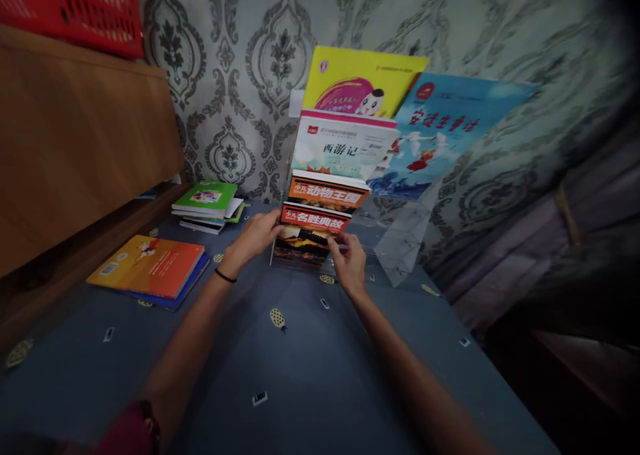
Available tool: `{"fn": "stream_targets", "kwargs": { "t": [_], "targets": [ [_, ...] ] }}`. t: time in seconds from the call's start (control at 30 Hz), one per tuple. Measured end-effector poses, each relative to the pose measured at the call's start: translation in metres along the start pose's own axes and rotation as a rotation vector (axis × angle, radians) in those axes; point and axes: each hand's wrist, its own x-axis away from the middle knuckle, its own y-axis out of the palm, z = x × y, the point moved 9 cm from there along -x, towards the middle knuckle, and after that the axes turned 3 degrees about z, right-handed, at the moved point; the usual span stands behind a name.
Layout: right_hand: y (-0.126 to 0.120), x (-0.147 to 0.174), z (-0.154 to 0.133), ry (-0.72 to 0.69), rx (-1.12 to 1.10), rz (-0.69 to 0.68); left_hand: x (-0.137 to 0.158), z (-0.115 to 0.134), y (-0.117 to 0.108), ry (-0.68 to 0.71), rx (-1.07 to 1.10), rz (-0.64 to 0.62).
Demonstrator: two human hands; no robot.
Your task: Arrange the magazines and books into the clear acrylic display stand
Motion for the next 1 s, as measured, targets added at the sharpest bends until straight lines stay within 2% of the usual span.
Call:
{"fn": "stream_targets", "kwargs": {
  "t": [0.27, 0.4, 0.63, 1.0],
  "targets": [
    [-0.001, 0.002, 0.004, 0.016, 0.01, 0.024, 0.006, -0.002, 0.006, -0.066, 0.032, 0.078],
    [0.0, 0.001, 0.005, 0.005, 0.009, 0.011, 0.009, 0.002, 0.006, -0.083, -0.028, 0.103],
    [-0.003, 0.0, 0.005, -0.008, 0.033, 0.014, 0.011, 0.013, 0.006, -0.117, -0.233, 0.033],
    [-0.003, -0.001, 0.005, -0.008, 0.069, 0.002, 0.011, 0.014, 0.008, -0.133, -0.309, -0.026]
  ]
}}
